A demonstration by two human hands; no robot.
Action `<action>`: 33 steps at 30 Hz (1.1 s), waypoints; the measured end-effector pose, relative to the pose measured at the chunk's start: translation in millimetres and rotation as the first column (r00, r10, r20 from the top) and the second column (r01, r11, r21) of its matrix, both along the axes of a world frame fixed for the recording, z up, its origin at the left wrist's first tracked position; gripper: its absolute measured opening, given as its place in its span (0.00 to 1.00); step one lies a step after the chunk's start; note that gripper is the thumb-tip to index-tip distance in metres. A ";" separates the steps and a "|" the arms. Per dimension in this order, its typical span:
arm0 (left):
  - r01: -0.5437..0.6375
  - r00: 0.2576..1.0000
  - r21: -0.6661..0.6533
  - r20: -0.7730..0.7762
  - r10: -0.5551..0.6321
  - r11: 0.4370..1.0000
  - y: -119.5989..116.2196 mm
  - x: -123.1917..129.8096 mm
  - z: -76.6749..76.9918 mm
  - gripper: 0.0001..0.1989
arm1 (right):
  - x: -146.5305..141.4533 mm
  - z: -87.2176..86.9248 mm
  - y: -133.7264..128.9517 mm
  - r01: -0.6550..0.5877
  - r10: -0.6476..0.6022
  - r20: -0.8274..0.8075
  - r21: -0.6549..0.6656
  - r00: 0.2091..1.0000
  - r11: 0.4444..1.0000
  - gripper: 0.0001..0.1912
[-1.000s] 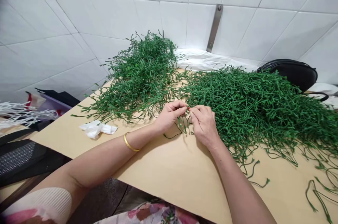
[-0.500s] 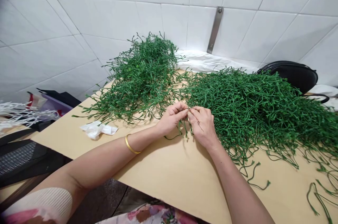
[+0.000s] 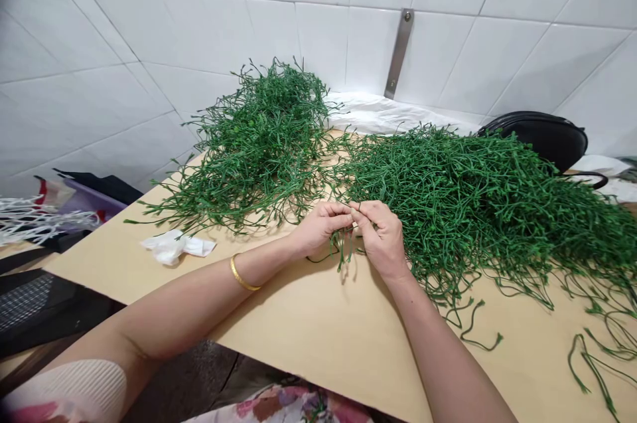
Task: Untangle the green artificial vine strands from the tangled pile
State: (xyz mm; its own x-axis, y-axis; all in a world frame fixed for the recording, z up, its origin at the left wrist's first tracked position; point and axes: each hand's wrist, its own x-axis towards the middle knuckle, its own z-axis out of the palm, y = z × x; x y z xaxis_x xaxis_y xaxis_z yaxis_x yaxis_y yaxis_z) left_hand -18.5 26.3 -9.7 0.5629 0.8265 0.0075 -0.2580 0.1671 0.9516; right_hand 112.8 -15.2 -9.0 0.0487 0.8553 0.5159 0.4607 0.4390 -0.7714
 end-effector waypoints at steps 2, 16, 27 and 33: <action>0.002 1.000 0.033 -0.020 -0.002 0.999 -0.6 -0.2 1.8 0.10 | -2.4 -0.1 -2.2 0.097 -0.108 0.136 0.087 0.985 0.992 0.09; 0.160 0.970 0.497 -0.240 -0.043 0.853 -9.6 -1.7 16.8 0.10 | 0.9 16.6 -5.6 0.331 -0.330 0.025 -0.056 0.944 0.942 0.16; -0.113 0.986 -0.195 0.099 0.134 0.974 6.5 -6.4 13.9 0.05 | 64.4 27.9 -1.5 0.764 -0.814 0.278 0.290 0.510 0.577 0.24; -0.105 0.986 -0.148 0.113 0.122 0.983 9.4 -6.9 12.1 0.08 | 40.6 26.9 -5.7 0.589 -0.666 0.248 0.323 0.703 0.741 0.15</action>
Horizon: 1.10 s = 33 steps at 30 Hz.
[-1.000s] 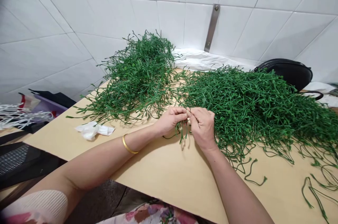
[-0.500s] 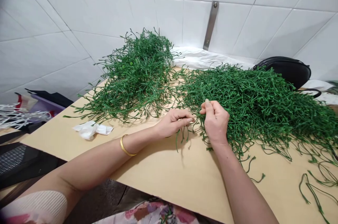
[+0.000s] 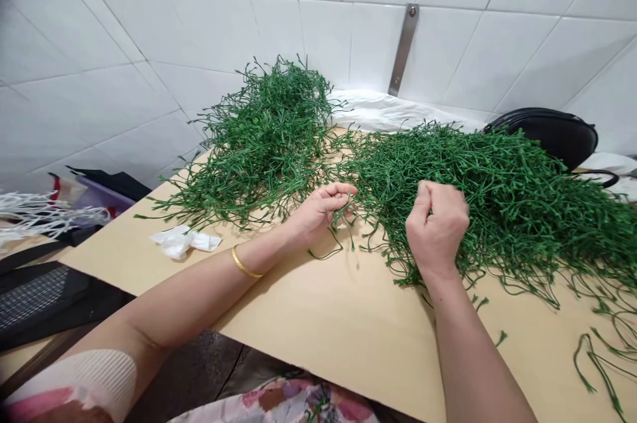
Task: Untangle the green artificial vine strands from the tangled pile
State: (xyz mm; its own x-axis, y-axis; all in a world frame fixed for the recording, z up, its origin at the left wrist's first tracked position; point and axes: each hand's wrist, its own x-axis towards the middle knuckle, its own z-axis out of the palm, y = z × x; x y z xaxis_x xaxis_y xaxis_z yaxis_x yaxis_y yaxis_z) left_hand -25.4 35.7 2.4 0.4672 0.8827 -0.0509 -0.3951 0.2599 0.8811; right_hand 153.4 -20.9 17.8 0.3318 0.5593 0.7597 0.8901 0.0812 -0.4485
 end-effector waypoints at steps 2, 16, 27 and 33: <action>-0.005 1.000 0.058 -0.020 0.006 0.998 1.7 -1.4 -0.3 0.09 | -9.1 0.3 -2.2 -0.182 0.157 -0.161 -0.153 0.974 0.971 0.20; 0.317 0.933 0.389 -0.291 -0.211 0.865 -9.9 -2.8 -2.7 0.13 | -23.8 -2.5 13.2 -0.624 0.222 -0.949 0.035 0.225 0.781 0.19; 0.055 0.981 0.283 -0.192 0.000 0.958 -8.5 -1.0 6.2 0.10 | -34.4 23.4 41.9 -0.707 0.285 -0.878 -0.080 0.384 0.703 0.14; 0.053 0.995 0.077 -0.092 -0.045 0.996 0.0 -4.9 8.7 0.11 | -34.2 41.3 61.8 -0.743 0.561 -0.550 -0.178 0.619 0.645 0.11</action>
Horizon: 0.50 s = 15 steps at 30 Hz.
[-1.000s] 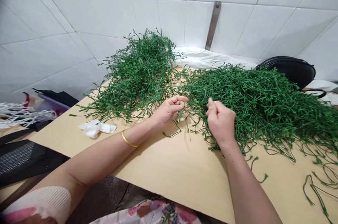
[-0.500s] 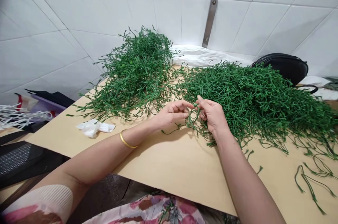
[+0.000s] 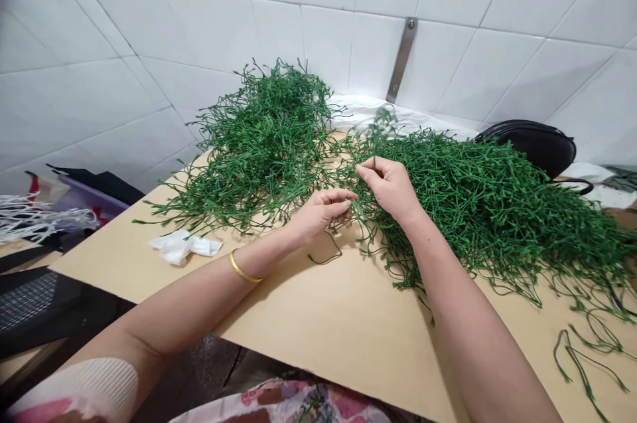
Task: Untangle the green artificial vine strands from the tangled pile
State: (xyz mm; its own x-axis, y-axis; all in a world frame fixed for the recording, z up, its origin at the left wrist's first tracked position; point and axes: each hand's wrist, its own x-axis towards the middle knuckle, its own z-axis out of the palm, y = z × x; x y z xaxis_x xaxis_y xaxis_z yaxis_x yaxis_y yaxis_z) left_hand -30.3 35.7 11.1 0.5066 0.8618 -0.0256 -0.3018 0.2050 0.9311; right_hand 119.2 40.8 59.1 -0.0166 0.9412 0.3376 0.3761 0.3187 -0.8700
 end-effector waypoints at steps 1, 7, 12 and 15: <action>0.019 1.000 -0.024 -0.016 -0.020 1.000 -0.1 0.0 -0.2 0.11 | -0.3 0.9 3.9 0.001 -0.002 0.053 0.022 0.999 1.000 0.11; -0.040 0.996 0.052 -0.073 0.044 0.998 -0.9 0.5 -1.4 0.03 | 0.5 -9.8 12.5 -0.052 0.060 0.099 -0.079 0.993 0.995 0.11; 0.014 1.000 -0.024 0.009 -0.014 1.000 2.5 -0.8 -1.5 0.05 | 7.7 -18.5 -5.3 -0.122 0.120 -0.021 -0.177 0.993 0.977 0.16; 0.088 0.996 -0.115 0.007 -0.088 0.989 0.1 0.5 -2.0 0.07 | 8.4 -23.1 -14.4 -0.135 0.125 -0.059 -0.202 0.990 0.970 0.17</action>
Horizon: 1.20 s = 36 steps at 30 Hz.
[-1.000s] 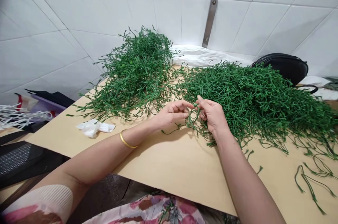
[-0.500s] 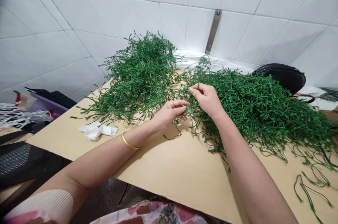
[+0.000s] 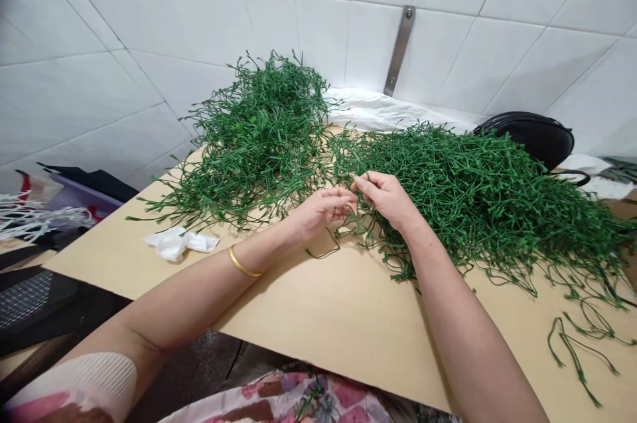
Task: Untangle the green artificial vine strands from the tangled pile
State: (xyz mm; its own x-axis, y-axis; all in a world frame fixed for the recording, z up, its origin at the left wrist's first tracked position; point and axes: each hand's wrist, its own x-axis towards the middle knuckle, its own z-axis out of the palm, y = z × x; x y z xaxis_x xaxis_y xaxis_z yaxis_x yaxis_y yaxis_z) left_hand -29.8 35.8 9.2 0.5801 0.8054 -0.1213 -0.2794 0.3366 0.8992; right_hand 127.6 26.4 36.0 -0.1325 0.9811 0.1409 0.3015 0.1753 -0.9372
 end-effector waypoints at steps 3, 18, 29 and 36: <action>0.101 0.991 0.042 -0.097 -0.096 0.994 -5.2 2.3 -1.0 0.09 | -1.6 -7.8 -4.0 0.012 -0.018 -0.093 -0.062 0.995 0.998 0.17; -0.048 0.997 -0.087 -0.058 0.043 0.995 -2.1 5.5 -8.9 0.09 | 8.0 -24.3 -55.5 0.243 -0.318 0.143 0.384 0.937 0.891 0.10; -0.129 0.988 -0.217 0.059 0.145 0.968 3.9 5.0 -9.9 0.05 | 4.9 -27.9 -60.1 0.184 -0.177 -0.132 0.038 0.975 0.982 0.14; -0.032 0.999 -0.144 0.016 0.034 0.989 2.5 4.2 -10.7 0.07 | 0.2 -26.5 -58.7 0.350 -0.346 -0.295 -0.041 0.891 0.936 0.10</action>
State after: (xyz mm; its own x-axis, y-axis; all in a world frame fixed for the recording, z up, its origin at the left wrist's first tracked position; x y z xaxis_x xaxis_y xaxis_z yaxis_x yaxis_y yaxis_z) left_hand -25.6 38.4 -1.5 0.5568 0.7992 -0.2265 -0.3089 0.4524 0.8366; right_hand 127.8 -32.3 9.5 0.2667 0.9545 0.1337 0.0579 0.1226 -0.9908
